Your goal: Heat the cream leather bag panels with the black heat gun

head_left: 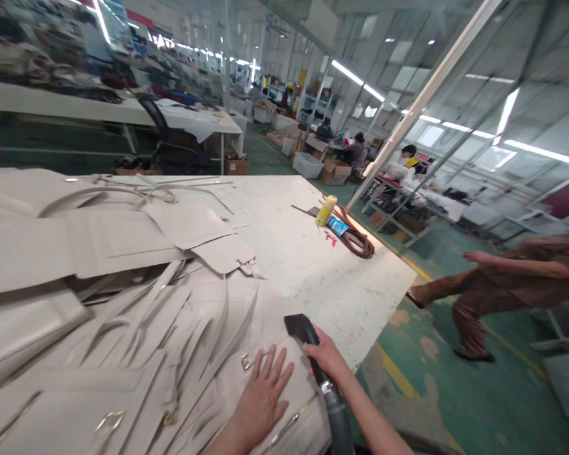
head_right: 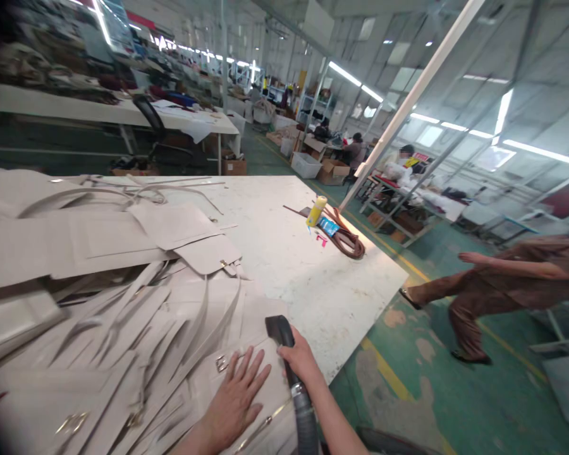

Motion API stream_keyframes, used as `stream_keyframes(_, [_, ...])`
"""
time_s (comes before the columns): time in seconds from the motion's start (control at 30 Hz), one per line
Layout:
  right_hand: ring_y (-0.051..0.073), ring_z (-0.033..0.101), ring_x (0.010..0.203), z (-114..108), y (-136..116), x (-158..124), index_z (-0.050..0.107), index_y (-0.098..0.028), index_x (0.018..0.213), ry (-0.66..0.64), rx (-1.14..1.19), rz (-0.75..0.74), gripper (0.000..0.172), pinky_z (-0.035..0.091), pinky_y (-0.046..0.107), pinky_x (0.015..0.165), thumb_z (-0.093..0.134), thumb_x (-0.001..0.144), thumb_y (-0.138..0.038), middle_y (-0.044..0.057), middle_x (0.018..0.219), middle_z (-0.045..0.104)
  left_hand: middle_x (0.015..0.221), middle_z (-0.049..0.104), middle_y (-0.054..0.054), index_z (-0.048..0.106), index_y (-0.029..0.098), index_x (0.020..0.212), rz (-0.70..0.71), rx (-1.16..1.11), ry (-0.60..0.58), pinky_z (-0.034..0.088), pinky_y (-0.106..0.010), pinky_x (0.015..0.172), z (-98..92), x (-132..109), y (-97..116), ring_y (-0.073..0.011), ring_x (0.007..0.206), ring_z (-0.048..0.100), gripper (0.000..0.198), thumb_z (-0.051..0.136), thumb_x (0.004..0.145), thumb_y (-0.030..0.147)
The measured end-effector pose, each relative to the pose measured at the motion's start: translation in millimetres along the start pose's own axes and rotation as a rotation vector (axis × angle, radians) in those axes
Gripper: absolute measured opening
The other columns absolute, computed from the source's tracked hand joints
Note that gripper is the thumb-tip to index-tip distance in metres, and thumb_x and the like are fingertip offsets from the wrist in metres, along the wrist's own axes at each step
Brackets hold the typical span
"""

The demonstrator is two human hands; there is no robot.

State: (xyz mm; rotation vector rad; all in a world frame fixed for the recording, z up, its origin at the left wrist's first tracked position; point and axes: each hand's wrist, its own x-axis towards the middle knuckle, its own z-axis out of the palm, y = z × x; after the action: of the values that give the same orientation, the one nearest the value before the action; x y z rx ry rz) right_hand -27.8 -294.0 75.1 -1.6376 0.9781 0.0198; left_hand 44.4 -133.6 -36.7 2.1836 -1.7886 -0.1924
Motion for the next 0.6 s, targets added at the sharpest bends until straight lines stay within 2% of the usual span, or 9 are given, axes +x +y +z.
stream_keyframes(0.23, [0.012,0.048,0.034,-5,2,8,0.051,-0.020,0.112,0.036,-0.036,0.028,0.057,0.044,0.026,0.037,0.051,0.056,-0.019,-0.007,0.051,0.052,0.147,0.008,-0.002,0.012,0.035,0.137,0.030,0.034,0.096,0.007,-0.060,0.105,15.4,7,-10,-0.0326,0.134,0.004,0.079,0.054,0.070,0.029])
stream_keyframes(0.33, [0.013,0.049,0.036,-6,-10,24,0.051,-0.019,0.113,0.090,-0.080,0.021,0.055,0.043,0.026,0.038,0.052,0.058,-0.020,-0.006,0.050,0.054,0.147,0.007,-0.002,0.013,0.034,0.137,0.037,0.013,0.061,0.003,-0.061,0.105,8.6,12,-6,-0.0310,0.134,0.004,0.076,0.052,0.073,0.028])
stream_keyframes(0.4, [0.013,0.052,0.042,-3,-19,28,0.049,-0.020,0.117,0.136,-0.107,-0.020,0.057,0.044,0.026,0.042,0.053,0.060,-0.022,-0.004,0.059,0.059,0.147,0.006,-0.004,0.015,0.032,0.137,0.030,-0.022,0.006,0.002,-0.061,0.105,0.8,12,3,-0.0299,0.134,0.003,0.072,0.050,0.074,0.029])
stream_keyframes(0.5, [0.013,0.056,0.054,4,-26,11,0.034,-0.022,0.131,0.164,-0.124,-0.085,0.068,0.046,0.024,0.050,0.052,0.066,-0.027,0.000,0.080,0.065,0.147,0.009,-0.006,0.020,0.026,0.137,0.034,-0.109,-0.074,0.002,-0.059,0.106,-5.7,-2,20,-0.0281,0.135,0.001,0.065,0.047,0.078,0.037])
stream_keyframes(0.6, [0.015,0.055,0.051,10,-19,-24,0.024,-0.019,0.137,0.100,-0.166,-0.121,0.074,0.045,0.026,0.049,0.052,0.070,-0.034,0.002,0.078,0.066,0.147,0.010,-0.010,0.026,0.021,0.136,0.020,-0.191,-0.094,0.002,-0.060,0.106,-1.3,-34,38,-0.0302,0.134,-0.001,0.065,0.044,0.079,0.050])
